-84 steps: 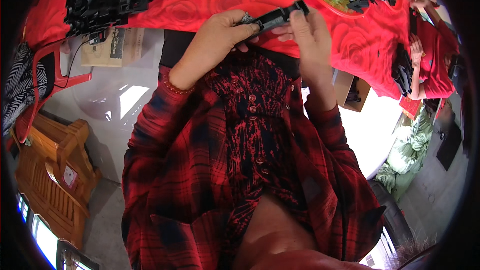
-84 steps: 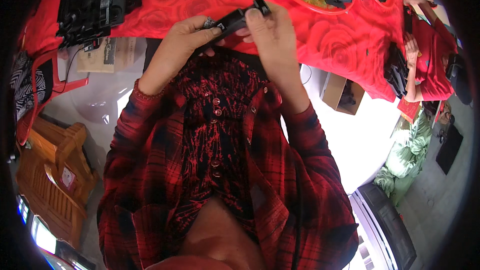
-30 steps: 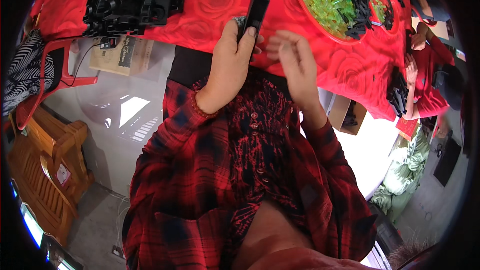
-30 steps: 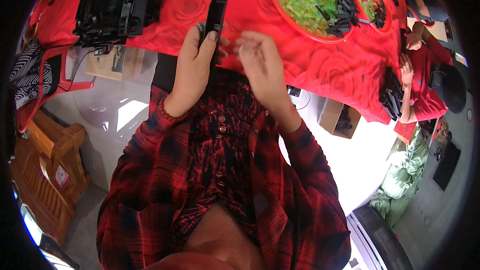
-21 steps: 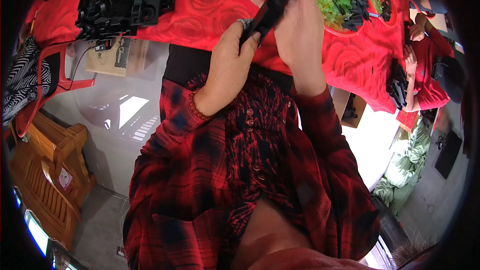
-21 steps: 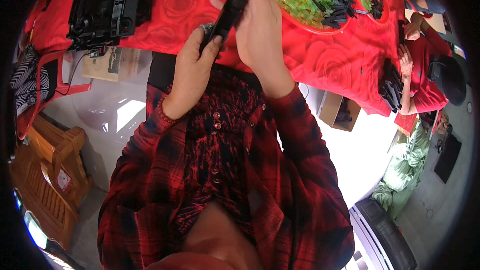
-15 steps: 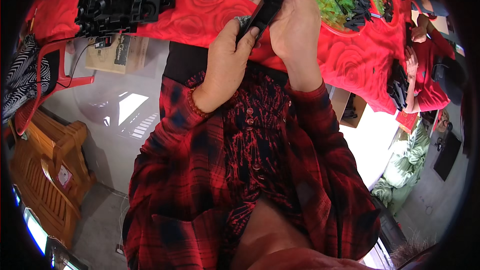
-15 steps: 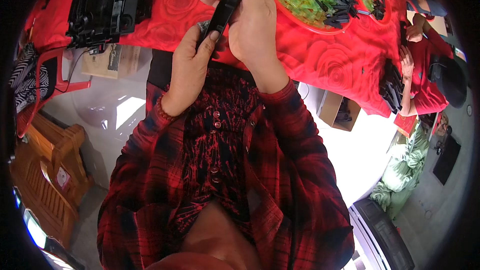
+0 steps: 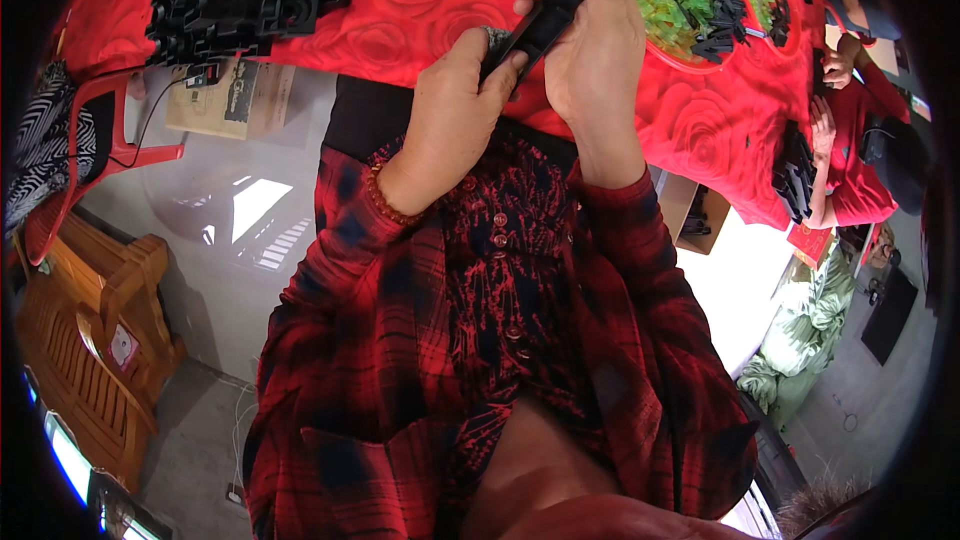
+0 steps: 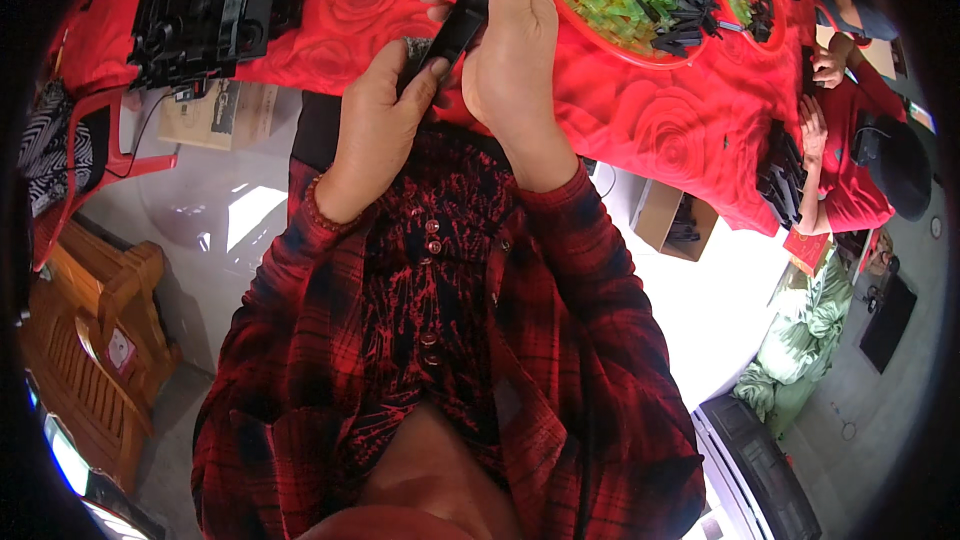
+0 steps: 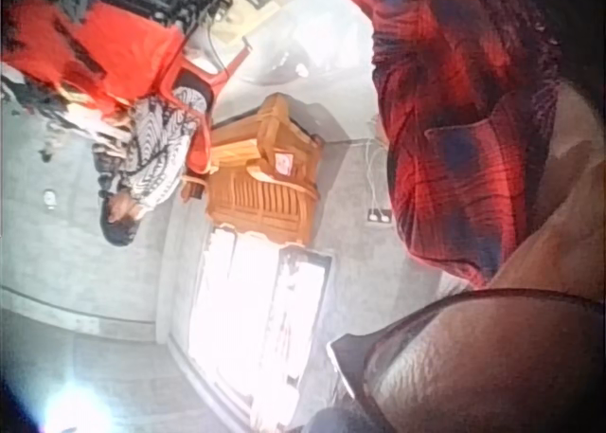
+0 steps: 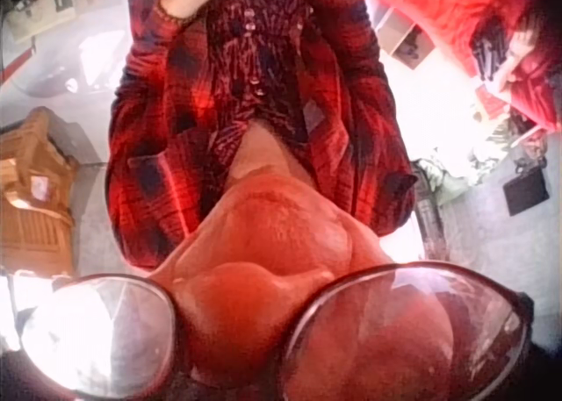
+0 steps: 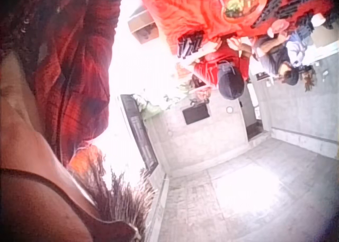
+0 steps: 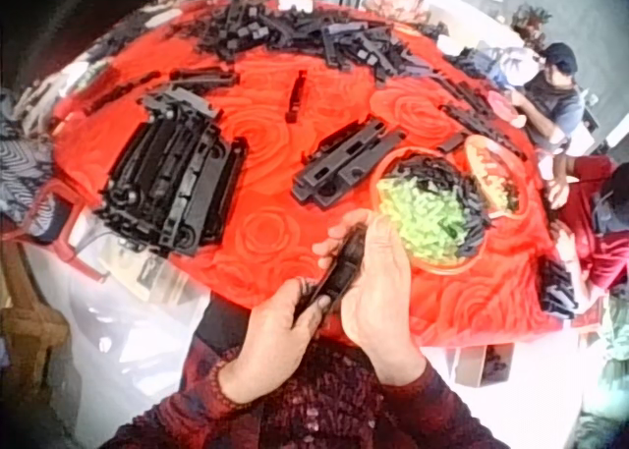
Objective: Assemble small plastic components and metal springs into larger plastic housings.
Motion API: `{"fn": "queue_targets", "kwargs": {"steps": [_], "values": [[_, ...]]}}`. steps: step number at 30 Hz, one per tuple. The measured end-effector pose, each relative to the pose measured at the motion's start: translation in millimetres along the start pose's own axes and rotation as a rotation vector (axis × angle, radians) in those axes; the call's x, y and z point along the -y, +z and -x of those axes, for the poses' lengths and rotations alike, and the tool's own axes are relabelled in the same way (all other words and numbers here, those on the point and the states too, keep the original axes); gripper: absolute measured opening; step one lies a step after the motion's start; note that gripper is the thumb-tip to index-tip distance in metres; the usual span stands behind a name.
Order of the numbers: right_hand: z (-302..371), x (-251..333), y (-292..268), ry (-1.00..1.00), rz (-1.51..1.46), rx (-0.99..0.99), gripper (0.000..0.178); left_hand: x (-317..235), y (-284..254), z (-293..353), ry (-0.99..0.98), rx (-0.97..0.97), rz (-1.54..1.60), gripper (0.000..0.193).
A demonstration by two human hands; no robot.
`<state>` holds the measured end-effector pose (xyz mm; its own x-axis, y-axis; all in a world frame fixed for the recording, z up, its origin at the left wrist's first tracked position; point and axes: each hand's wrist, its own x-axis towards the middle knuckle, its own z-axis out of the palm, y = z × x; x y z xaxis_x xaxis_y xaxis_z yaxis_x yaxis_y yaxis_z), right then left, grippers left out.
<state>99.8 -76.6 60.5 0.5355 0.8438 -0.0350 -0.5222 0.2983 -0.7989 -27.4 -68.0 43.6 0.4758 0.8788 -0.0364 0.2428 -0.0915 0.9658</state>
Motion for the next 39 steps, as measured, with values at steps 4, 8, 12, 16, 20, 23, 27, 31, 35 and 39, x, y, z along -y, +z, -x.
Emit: {"fn": "queue_targets", "kwargs": {"steps": [4, 8, 12, 16, 20, 23, 27, 31, 35, 39], "values": [[-26.3, -33.0, -30.0, -0.245, -0.441, 0.543, 0.035, 3.7, 0.2, -1.4, 0.012, -0.007, -0.054, 0.018], [-8.4, -14.7, -21.7, 0.003, -0.468, 0.209, 0.035, 11.1, -4.6, -6.1, -0.076, 0.087, 0.033, 0.021], [-2.2, 1.3, -5.1, 0.041, -0.024, -0.061, 0.036, 12.1, -7.2, -7.6, -0.092, 0.162, 0.172, 0.021], [-2.9, 6.6, -7.3, 0.057, -0.029, -0.044, 0.039, 12.3, -14.4, -14.6, -0.184, 0.287, 0.253, 0.022], [-10.0, 18.3, -25.9, 0.075, 0.359, 0.080, 0.042, 14.7, -21.6, -19.5, -0.278, 0.393, 0.435, 0.022], [-13.1, 27.2, -41.6, 0.025, 0.749, 0.175, 0.043, 16.0, -26.5, -23.5, -0.326, 0.497, 0.478, 0.028], [-16.2, 27.7, -57.5, -0.015, 0.789, 0.195, 0.042, 7.6, -31.6, -25.2, -0.425, 0.589, 0.727, 0.045], [-14.9, 27.7, -56.2, 0.012, 0.664, 0.168, 0.042, 14.7, -36.1, -30.9, -0.436, 0.649, 0.802, 0.062], [-12.6, 30.0, -55.2, 0.009, 0.595, 0.136, 0.040, 22.4, -41.3, -35.3, -0.453, 0.679, 0.834, 0.067], [-8.5, 33.1, -61.2, -0.038, 0.459, 0.039, 0.037, 27.6, -52.0, -41.1, -0.427, 0.671, 1.299, 0.083]]}}
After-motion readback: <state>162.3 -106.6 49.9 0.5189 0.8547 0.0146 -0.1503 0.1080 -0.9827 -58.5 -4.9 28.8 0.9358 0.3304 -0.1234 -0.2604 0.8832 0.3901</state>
